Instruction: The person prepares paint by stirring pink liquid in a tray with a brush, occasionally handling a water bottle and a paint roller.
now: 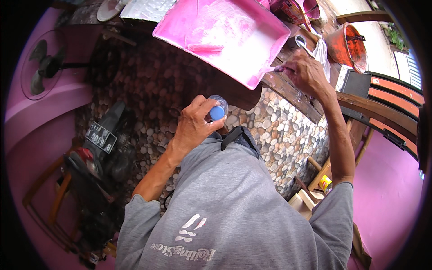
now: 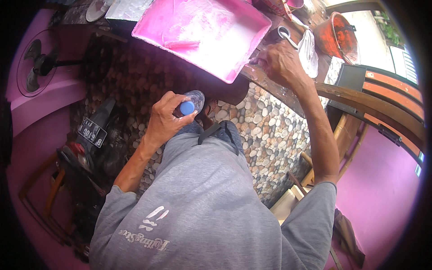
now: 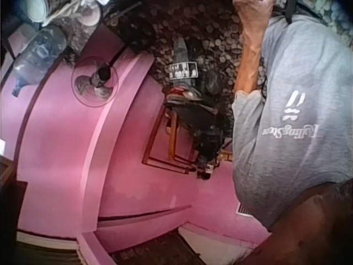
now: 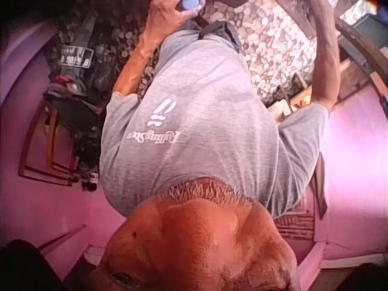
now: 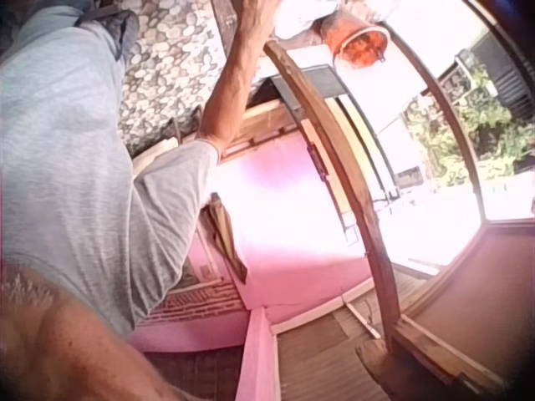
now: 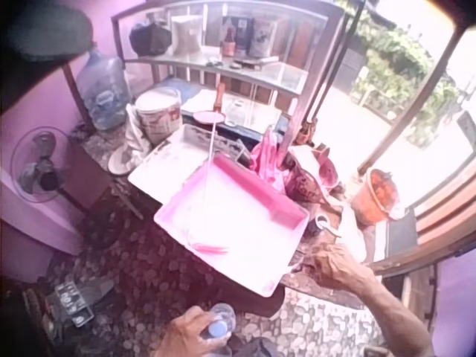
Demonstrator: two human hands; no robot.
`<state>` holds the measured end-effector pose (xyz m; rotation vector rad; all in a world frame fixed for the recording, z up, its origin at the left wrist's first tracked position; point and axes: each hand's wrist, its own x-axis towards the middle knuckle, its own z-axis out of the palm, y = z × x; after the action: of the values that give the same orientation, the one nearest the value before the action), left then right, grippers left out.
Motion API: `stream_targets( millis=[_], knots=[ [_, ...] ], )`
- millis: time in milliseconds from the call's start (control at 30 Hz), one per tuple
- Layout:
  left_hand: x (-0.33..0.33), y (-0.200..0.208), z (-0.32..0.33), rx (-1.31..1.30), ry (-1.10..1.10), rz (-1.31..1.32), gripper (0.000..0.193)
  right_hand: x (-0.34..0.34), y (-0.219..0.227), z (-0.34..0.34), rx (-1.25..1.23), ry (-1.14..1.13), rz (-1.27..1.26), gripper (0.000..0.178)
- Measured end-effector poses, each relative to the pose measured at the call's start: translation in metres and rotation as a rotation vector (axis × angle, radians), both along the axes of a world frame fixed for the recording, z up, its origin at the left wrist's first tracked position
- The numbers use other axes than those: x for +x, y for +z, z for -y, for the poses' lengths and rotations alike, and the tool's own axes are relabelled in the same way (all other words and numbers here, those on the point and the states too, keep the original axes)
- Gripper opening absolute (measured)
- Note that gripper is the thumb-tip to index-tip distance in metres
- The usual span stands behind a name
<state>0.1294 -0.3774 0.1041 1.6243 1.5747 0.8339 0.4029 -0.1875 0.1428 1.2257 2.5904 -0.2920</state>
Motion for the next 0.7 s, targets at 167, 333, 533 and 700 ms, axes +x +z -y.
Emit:
stream_targets(
  millis=[167,333,533,700],
  knots=[
    [0.0,0.0,-0.004,0.024,-0.024,-0.03,0.034,0.017,-0.035,-0.001,0.123,0.053,-0.094,0.017],
    [-0.003,0.003,-0.006,0.05,-0.021,-0.026,0.034,0.012,-0.016,-0.016,0.151,-0.117,-0.094,0.017],
    [-0.002,0.01,-0.009,0.091,-0.024,-0.055,0.034,0.029,-0.03,-0.029,0.215,-0.168,-0.135,0.02],
    [-0.006,0.02,-0.01,0.096,-0.015,-0.088,0.035,0.036,-0.048,-0.054,0.31,-0.173,-0.251,0.017]
  ],
)
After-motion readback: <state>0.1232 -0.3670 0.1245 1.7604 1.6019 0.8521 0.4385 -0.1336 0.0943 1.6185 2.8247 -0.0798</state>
